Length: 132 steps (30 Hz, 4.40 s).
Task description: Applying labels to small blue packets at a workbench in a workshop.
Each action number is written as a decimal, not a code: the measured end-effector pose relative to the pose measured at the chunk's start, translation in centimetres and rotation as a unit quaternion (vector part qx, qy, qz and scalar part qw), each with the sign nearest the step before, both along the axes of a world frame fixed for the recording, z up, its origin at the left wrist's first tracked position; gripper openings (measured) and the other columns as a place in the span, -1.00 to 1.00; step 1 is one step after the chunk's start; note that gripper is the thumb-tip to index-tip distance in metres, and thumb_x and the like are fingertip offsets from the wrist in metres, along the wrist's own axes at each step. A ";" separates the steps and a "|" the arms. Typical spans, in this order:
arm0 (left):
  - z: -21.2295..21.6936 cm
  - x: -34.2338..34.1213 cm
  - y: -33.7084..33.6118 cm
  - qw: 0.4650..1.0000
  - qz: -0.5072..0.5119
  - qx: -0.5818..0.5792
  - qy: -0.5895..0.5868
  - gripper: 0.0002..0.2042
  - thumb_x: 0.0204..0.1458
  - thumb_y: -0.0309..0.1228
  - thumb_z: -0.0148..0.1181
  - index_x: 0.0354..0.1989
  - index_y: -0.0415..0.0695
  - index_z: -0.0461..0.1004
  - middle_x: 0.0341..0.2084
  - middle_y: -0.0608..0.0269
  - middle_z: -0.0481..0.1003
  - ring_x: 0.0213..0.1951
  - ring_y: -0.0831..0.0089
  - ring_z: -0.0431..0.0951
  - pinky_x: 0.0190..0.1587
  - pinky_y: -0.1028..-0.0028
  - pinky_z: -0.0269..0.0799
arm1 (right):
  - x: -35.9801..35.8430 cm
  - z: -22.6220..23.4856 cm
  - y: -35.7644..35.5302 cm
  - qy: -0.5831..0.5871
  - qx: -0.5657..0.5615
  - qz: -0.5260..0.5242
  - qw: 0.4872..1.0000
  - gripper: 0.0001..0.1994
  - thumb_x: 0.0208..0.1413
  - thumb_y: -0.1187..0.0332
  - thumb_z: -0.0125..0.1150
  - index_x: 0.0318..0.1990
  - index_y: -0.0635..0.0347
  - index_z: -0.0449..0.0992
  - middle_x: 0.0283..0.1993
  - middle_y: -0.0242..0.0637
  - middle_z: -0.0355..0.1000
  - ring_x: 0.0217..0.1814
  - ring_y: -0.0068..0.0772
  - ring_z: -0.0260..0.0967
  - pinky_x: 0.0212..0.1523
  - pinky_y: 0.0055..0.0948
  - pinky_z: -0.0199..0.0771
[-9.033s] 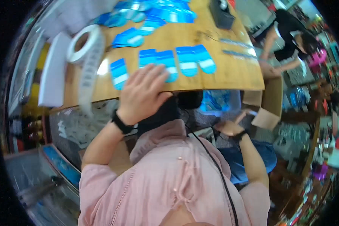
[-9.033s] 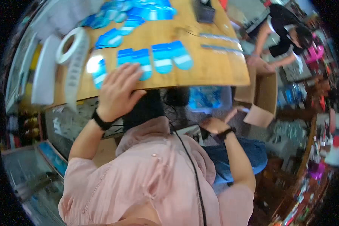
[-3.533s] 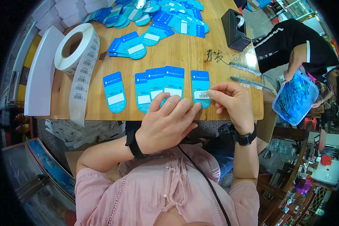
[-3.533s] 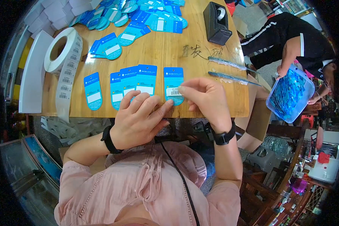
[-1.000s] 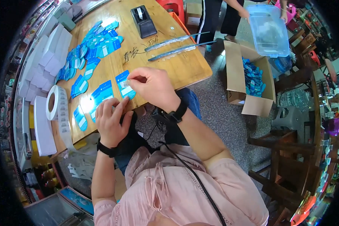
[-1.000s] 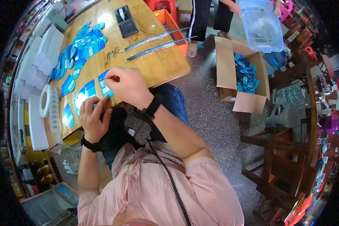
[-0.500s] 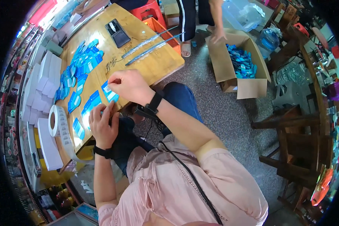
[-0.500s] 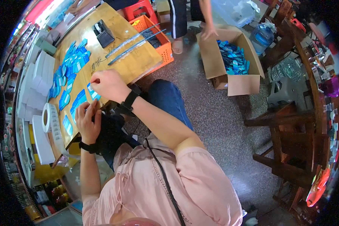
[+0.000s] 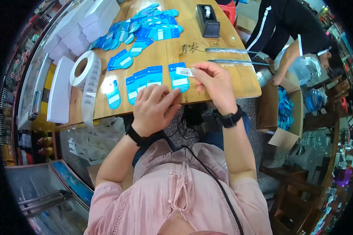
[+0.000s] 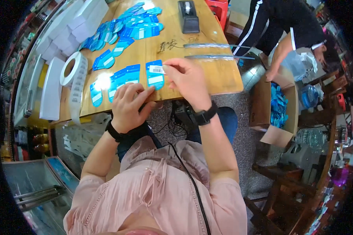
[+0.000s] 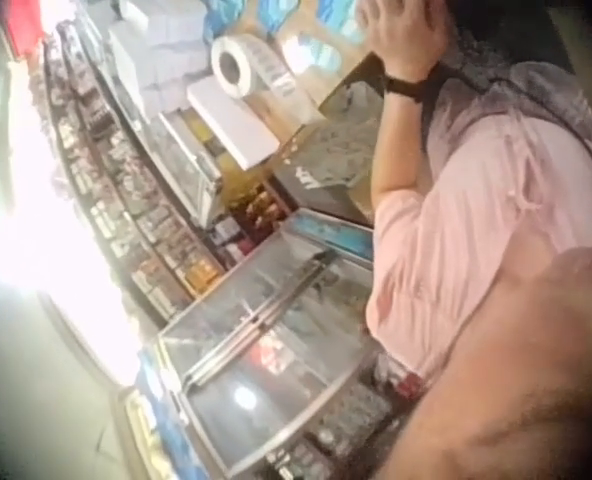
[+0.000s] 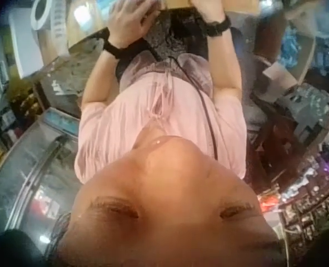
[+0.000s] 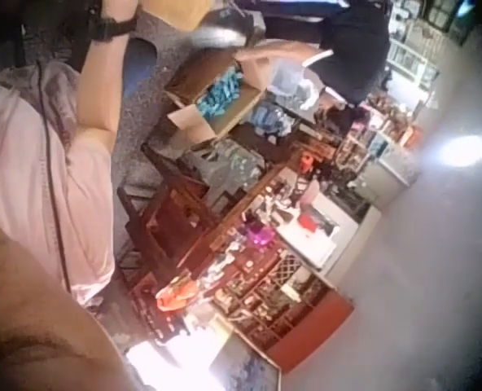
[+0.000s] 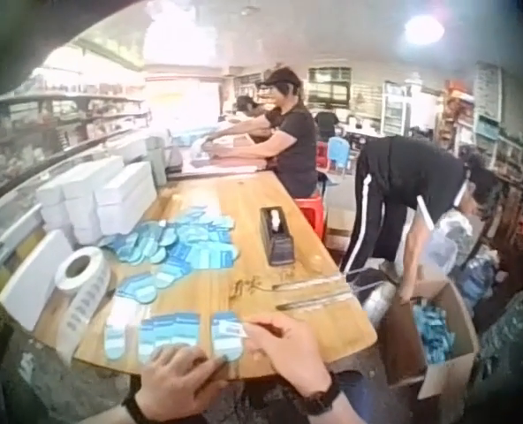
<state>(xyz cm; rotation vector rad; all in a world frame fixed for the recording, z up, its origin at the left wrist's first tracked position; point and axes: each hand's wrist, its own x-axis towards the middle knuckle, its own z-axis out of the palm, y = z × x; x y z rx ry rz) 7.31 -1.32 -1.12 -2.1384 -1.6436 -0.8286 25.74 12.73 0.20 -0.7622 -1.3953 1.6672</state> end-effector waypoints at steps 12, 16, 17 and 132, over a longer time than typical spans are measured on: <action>-0.3 -0.4 0.0 1.000 -0.008 -0.014 -0.027 -0.56 0.07 -0.22 0.48 0.15 0.00 0.67 -0.08 0.25 0.53 0.05 0.13 0.56 0.12 0.12 0.43 | -0.3 0.2 0.4 -0.091 0.018 -0.017 0.996 -0.82 0.33 0.40 0.44 0.00 0.24 0.70 -0.26 -0.47 0.60 -0.35 -0.75 0.47 -0.37 -0.70 0.44; -0.5 -0.3 0.1 0.999 -0.014 0.007 -0.036 -0.57 0.05 -0.24 0.49 0.13 -0.02 0.67 -0.04 0.25 0.55 0.07 0.13 0.56 0.14 0.14 0.43 | 0.0 -0.2 0.1 -0.029 0.057 0.012 0.998 -0.79 0.31 0.42 0.46 0.04 0.24 0.68 -0.22 -0.44 0.61 -0.31 -0.73 0.48 -0.34 -0.67 0.47; -0.6 -0.3 0.0 1.000 -0.009 -0.001 -0.030 -0.57 0.05 -0.24 0.49 0.13 -0.02 0.67 -0.04 0.25 0.55 0.07 0.13 0.56 0.14 0.14 0.43 | 0.0 -0.2 0.0 -0.051 0.045 0.007 0.998 -0.79 0.31 0.42 0.46 0.04 0.24 0.68 -0.22 -0.44 0.61 -0.31 -0.73 0.48 -0.34 -0.67 0.47; -0.4 -1.3 -0.2 0.998 -0.027 -0.044 -0.041 -0.57 0.06 -0.24 0.41 0.12 -0.03 0.59 0.21 0.31 0.55 0.09 0.25 0.52 0.20 0.21 0.36 | 1.1 0.1 -3.2 -0.371 0.527 0.063 0.762 -0.33 0.01 0.16 0.65 0.32 0.09 0.62 0.46 -0.11 0.48 0.56 0.12 0.31 0.54 0.13 0.27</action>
